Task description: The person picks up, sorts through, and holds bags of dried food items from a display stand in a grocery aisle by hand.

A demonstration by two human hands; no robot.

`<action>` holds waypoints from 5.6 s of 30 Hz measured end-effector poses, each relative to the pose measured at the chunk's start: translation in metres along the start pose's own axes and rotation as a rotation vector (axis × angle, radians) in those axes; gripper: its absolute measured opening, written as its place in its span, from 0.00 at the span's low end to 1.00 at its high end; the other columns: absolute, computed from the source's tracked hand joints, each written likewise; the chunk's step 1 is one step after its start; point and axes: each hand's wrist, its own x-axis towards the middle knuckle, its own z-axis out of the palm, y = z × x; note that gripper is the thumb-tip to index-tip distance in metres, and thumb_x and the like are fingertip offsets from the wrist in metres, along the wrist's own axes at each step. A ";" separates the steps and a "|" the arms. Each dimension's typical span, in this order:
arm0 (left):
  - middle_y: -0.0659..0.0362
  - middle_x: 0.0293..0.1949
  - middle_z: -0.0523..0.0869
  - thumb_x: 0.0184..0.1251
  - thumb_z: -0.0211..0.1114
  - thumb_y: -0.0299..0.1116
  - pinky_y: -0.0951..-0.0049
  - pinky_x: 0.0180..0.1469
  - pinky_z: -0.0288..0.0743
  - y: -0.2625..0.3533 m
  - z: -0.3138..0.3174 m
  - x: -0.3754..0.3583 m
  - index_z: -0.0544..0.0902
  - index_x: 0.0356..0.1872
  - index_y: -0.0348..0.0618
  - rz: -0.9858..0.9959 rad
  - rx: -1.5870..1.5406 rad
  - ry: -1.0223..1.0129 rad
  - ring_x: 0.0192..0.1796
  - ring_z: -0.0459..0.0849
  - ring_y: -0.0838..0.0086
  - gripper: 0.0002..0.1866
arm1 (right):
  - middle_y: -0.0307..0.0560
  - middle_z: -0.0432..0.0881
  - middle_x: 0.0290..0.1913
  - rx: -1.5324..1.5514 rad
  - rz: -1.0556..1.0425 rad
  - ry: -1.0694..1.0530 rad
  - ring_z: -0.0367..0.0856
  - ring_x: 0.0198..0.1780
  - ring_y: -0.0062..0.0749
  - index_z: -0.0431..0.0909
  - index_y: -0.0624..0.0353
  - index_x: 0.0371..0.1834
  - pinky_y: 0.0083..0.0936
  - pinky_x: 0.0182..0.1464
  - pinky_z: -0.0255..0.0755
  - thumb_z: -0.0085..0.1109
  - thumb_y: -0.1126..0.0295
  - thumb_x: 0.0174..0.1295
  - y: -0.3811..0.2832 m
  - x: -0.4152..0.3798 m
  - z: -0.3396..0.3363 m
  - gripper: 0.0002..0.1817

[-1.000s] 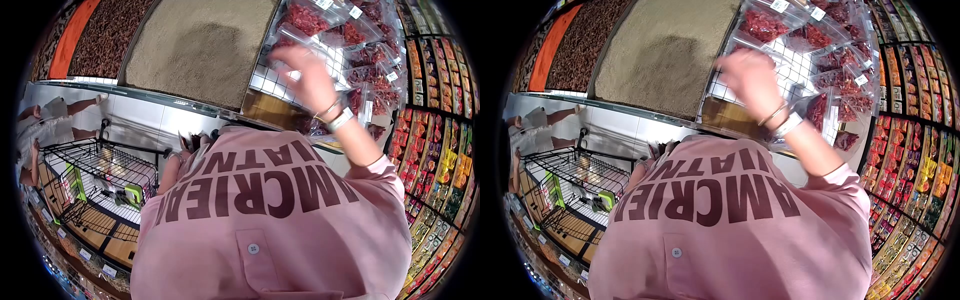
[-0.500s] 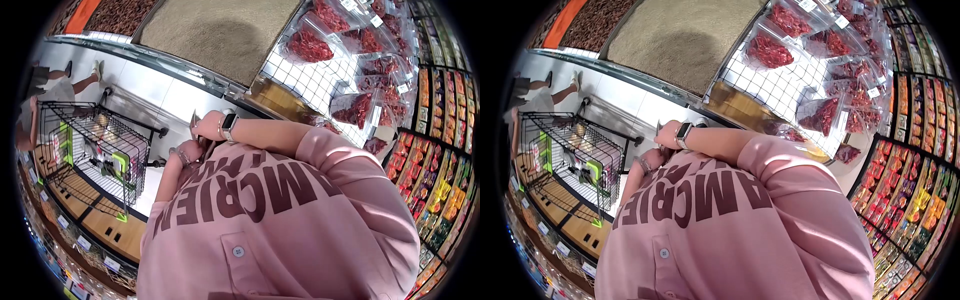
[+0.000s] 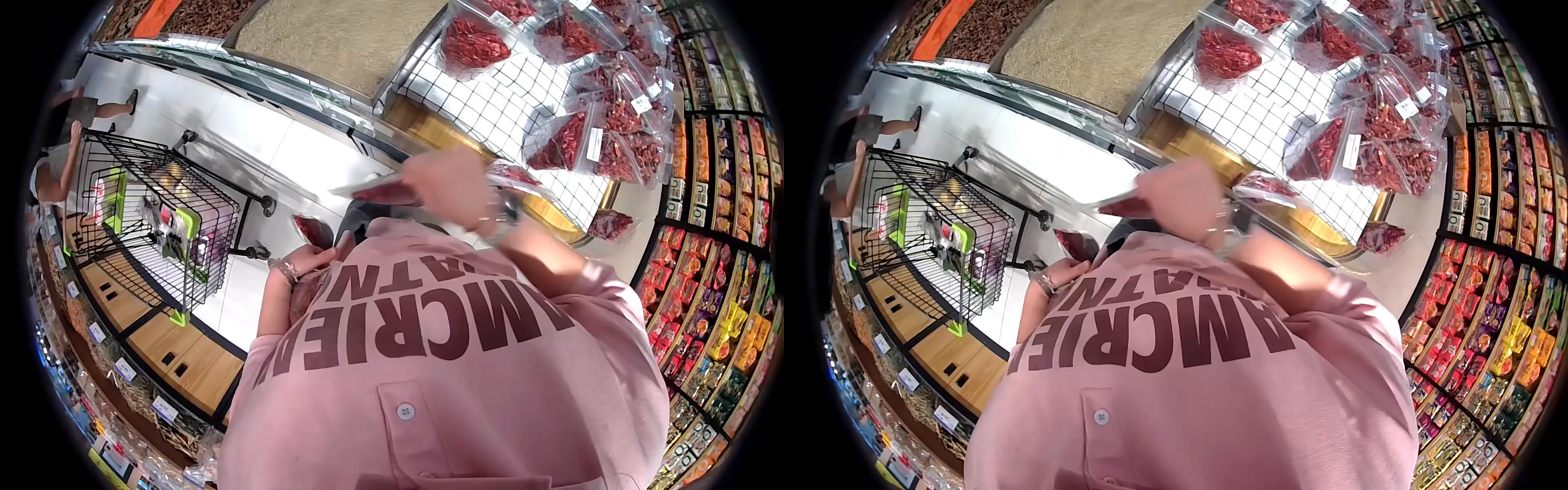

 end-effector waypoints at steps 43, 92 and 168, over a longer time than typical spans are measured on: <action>0.54 0.23 0.82 0.54 0.55 0.39 0.69 0.32 0.71 0.107 -0.091 0.033 0.81 0.26 0.36 0.230 0.457 -0.106 0.25 0.77 0.70 0.15 | 0.47 0.60 0.67 0.193 -0.234 -0.301 0.60 0.65 0.40 0.65 0.44 0.62 0.38 0.63 0.57 0.50 0.72 0.55 -0.019 0.071 0.096 0.28; 0.62 0.27 0.82 0.59 0.53 0.39 0.80 0.34 0.69 0.061 -0.182 0.073 0.83 0.32 0.38 0.091 0.101 -0.350 0.29 0.73 0.81 0.15 | 0.46 0.76 0.20 -0.098 0.588 0.283 0.77 0.26 0.44 0.78 0.50 0.31 0.35 0.26 0.68 0.55 0.58 0.58 0.137 0.035 -0.049 0.09; 0.57 0.46 0.80 0.68 0.46 0.43 0.73 0.49 0.71 0.173 -0.037 0.070 0.73 0.51 0.43 0.425 0.400 -0.367 0.48 0.78 0.70 0.19 | 0.49 0.77 0.49 0.553 -0.050 0.240 0.78 0.46 0.39 0.70 0.54 0.56 0.30 0.46 0.72 0.61 0.76 0.49 0.089 -0.007 -0.112 0.27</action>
